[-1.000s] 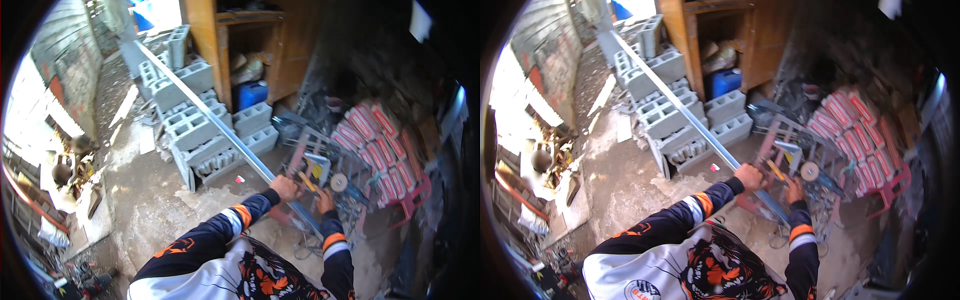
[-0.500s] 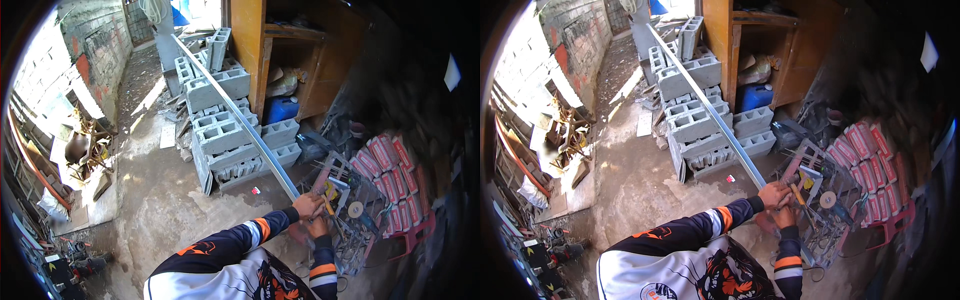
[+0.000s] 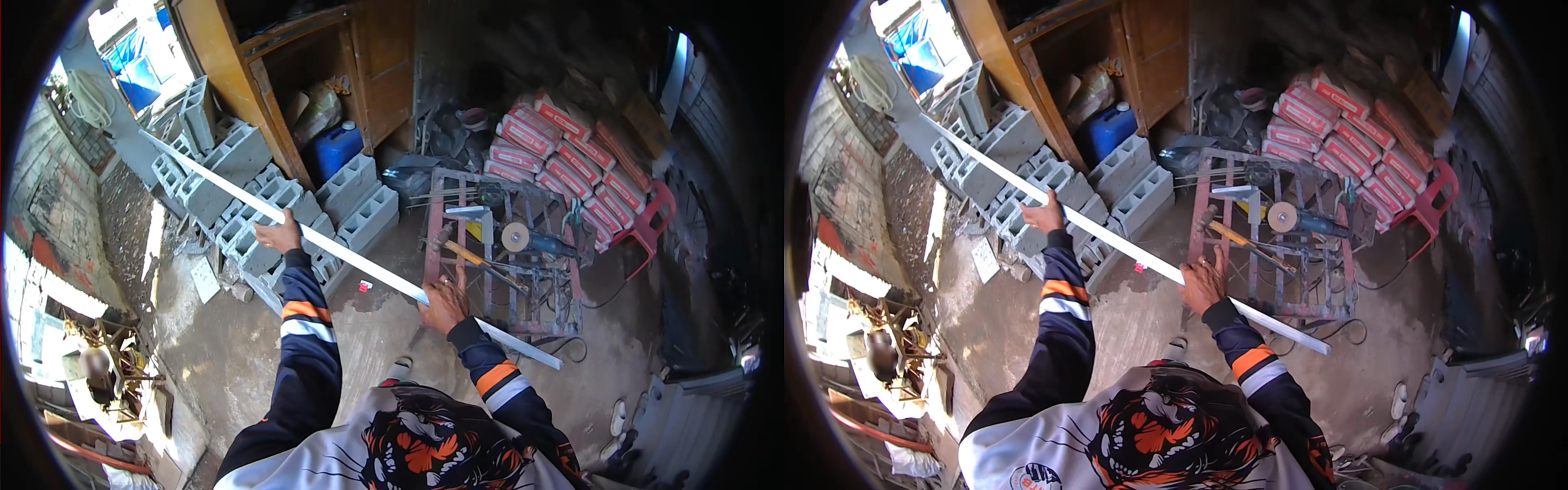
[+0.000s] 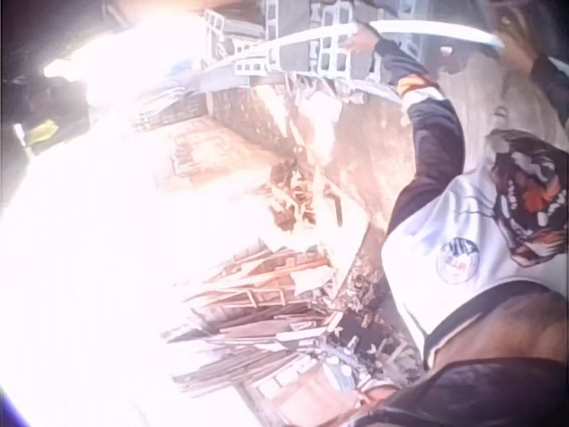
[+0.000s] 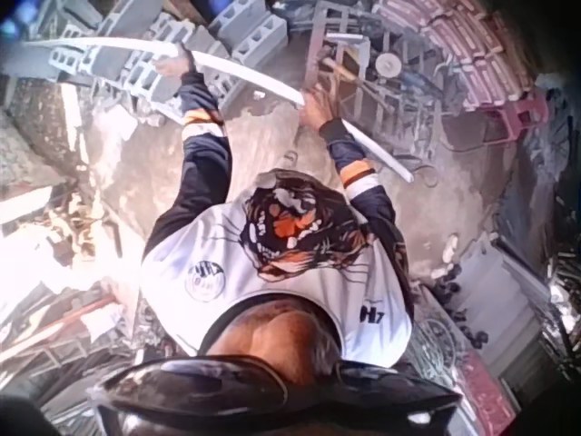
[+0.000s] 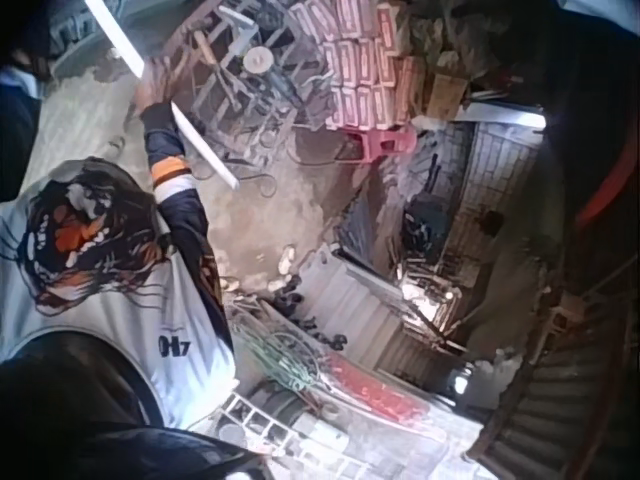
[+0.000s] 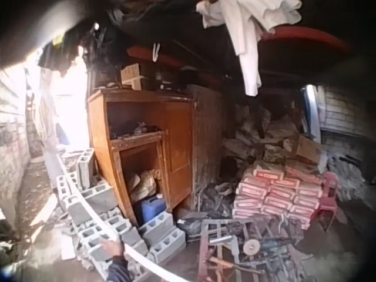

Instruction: The person welds a metal bar onto a metal frame using an arc welder and a hammer.

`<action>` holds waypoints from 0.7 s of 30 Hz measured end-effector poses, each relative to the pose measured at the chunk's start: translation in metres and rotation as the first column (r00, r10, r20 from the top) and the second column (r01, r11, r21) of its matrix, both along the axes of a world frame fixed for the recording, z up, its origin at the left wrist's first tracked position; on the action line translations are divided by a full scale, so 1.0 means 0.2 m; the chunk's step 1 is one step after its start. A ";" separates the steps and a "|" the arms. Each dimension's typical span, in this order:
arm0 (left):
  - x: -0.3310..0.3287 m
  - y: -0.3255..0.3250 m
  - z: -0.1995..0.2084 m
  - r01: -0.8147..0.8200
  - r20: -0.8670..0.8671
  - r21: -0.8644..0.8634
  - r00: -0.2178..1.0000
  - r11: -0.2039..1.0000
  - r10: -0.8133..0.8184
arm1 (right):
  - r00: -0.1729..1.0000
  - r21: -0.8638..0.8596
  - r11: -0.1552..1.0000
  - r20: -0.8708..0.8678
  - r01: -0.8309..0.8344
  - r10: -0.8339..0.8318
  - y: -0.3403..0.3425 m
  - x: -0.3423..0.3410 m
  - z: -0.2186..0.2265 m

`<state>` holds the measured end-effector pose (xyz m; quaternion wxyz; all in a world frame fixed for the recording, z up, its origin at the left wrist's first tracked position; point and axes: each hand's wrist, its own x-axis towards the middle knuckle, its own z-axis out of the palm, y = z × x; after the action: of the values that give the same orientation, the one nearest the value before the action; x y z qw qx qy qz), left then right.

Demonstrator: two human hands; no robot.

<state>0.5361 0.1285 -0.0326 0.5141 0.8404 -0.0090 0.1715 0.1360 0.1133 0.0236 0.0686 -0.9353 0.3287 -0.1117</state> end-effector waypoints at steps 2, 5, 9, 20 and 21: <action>0.49 0.16 -0.03 0.284 0.052 -0.500 0.953 0.818 -0.299 | 0.998 -0.033 0.999 0.051 -0.034 0.036 0.12 -0.01 0.05; 0.82 0.23 0.07 0.060 -0.340 -0.882 0.608 0.468 -0.718 | 0.999 -0.061 0.998 0.027 0.034 -0.032 0.24 -0.19 0.06; 0.69 0.15 0.12 -0.003 -0.446 -0.871 0.420 0.491 -0.790 | 0.981 -0.097 0.976 0.037 0.195 -0.192 0.42 -0.57 -0.01; -0.24 0.81 -0.15 0.035 0.164 -0.986 0.205 -0.160 -0.965 | 0.786 -0.112 0.779 0.048 0.617 -0.616 0.89 -1.40 -0.41; -0.26 0.88 -0.16 0.045 0.232 -0.973 0.223 -0.228 -0.947 | 0.773 -0.109 0.765 0.056 0.634 -0.632 0.92 -1.45 -0.44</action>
<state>0.4834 0.3041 -0.0644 0.8520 0.1662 -0.1283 -0.4796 -0.1548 0.2966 -0.0635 -0.0276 -0.7713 0.6166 -0.1556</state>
